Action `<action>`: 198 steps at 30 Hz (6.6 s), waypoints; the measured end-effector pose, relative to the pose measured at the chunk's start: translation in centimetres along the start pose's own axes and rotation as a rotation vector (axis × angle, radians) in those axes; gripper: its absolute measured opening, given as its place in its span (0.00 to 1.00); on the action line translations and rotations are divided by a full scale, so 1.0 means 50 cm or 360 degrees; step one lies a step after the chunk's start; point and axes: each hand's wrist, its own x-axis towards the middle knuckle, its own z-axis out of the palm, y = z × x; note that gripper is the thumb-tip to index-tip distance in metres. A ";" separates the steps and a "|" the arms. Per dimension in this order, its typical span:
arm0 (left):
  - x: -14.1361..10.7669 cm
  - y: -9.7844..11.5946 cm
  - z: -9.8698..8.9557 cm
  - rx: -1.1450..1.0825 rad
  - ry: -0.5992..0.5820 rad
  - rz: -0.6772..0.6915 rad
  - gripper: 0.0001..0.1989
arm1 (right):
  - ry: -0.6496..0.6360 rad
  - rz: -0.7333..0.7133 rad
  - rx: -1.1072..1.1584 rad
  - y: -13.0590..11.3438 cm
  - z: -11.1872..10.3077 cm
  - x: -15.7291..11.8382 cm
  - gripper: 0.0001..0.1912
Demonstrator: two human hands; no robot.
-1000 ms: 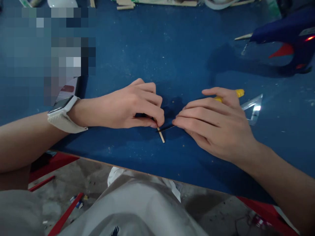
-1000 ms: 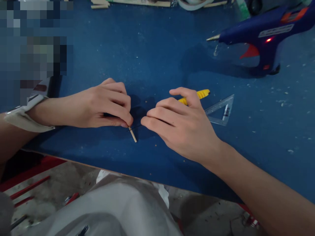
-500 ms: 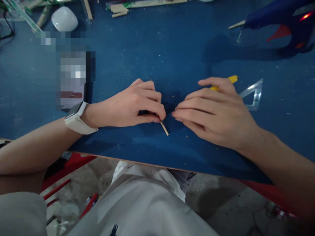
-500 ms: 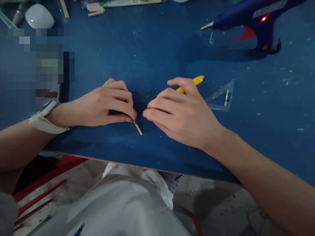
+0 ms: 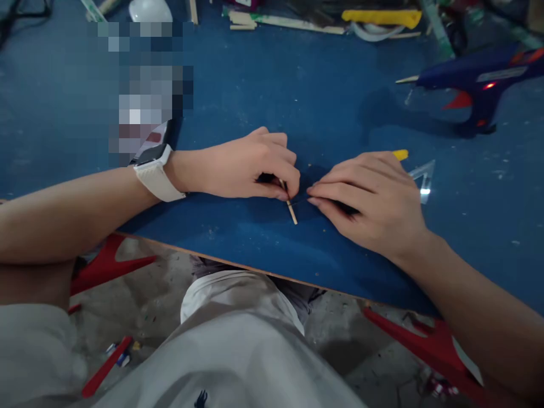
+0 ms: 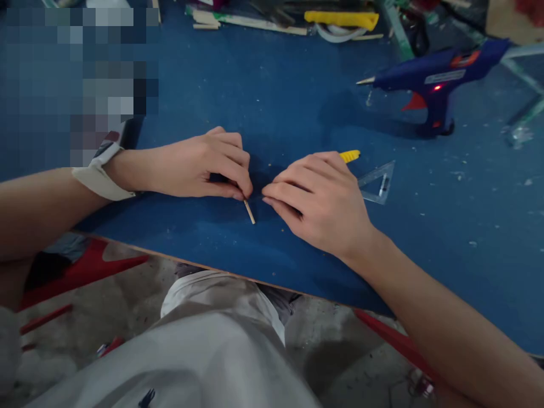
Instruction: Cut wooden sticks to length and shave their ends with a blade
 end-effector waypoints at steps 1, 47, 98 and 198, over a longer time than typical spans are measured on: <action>0.000 0.000 0.001 -0.0009 0.0006 0.0004 0.12 | 0.0015 0.0003 -0.0014 -0.001 0.002 -0.002 0.07; 0.053 0.009 -0.072 0.0206 -0.0246 -0.0178 0.15 | -0.0115 0.0149 -0.0085 0.039 0.020 0.015 0.12; 0.043 -0.001 -0.014 0.0201 0.0057 -0.0184 0.10 | -0.0047 -0.0023 -0.0070 0.007 0.004 0.007 0.08; 0.054 0.026 -0.022 0.0203 -0.0093 -0.0338 0.21 | -0.0329 0.0188 0.0184 0.096 -0.082 -0.002 0.03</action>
